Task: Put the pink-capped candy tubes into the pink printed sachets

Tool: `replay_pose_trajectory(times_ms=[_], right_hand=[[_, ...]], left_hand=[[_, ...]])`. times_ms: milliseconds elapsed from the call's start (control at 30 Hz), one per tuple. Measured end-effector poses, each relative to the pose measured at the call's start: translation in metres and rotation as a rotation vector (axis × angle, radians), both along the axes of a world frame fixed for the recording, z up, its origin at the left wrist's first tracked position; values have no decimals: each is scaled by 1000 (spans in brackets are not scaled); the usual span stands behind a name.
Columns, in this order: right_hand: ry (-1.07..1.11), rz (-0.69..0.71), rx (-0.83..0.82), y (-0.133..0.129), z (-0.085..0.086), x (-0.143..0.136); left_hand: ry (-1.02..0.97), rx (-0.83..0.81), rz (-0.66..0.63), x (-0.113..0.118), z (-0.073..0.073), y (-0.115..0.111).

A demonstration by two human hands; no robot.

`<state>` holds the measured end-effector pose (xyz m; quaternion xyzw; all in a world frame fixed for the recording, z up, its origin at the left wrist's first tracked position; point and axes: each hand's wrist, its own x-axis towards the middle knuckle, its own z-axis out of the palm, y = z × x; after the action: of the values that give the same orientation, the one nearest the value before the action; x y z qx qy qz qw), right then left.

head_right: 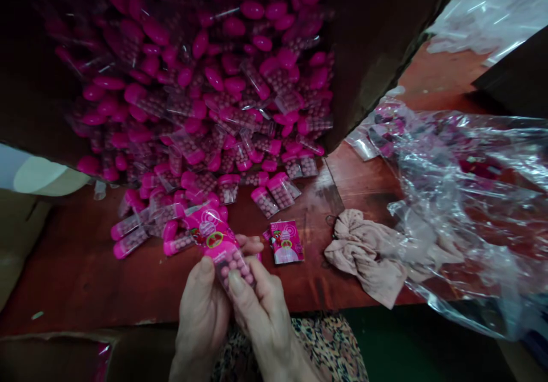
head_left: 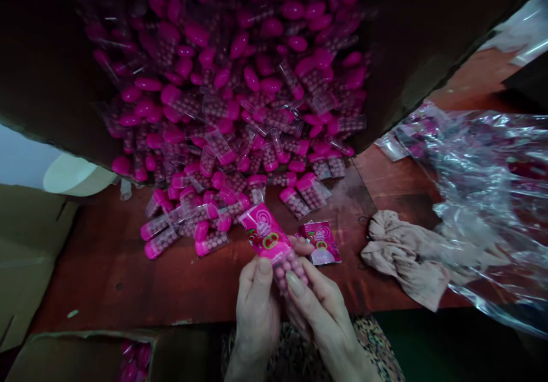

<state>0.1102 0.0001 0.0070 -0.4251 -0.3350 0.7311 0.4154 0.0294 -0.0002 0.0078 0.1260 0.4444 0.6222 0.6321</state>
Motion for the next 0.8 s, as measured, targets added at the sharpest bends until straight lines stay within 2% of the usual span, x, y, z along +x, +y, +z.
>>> replay_pose_trajectory(times_ms=[133,267,433,533,800], right_hand=[[-261,-14,120,-9,2,1],[-407,110,152,-7,3,5],[-423,258,228,-2,12,6],[-412,253,245,-2,15,6],[-391,236,249,1,8,10]], left_hand=[[14,-51,-2,3,-2,-8],[-45,-33,11,-5,0,-6],[-18,-42,86,-13,4,1],[14,-87,115,-12,4,2],[30,-64,48,-2,1,-1]])
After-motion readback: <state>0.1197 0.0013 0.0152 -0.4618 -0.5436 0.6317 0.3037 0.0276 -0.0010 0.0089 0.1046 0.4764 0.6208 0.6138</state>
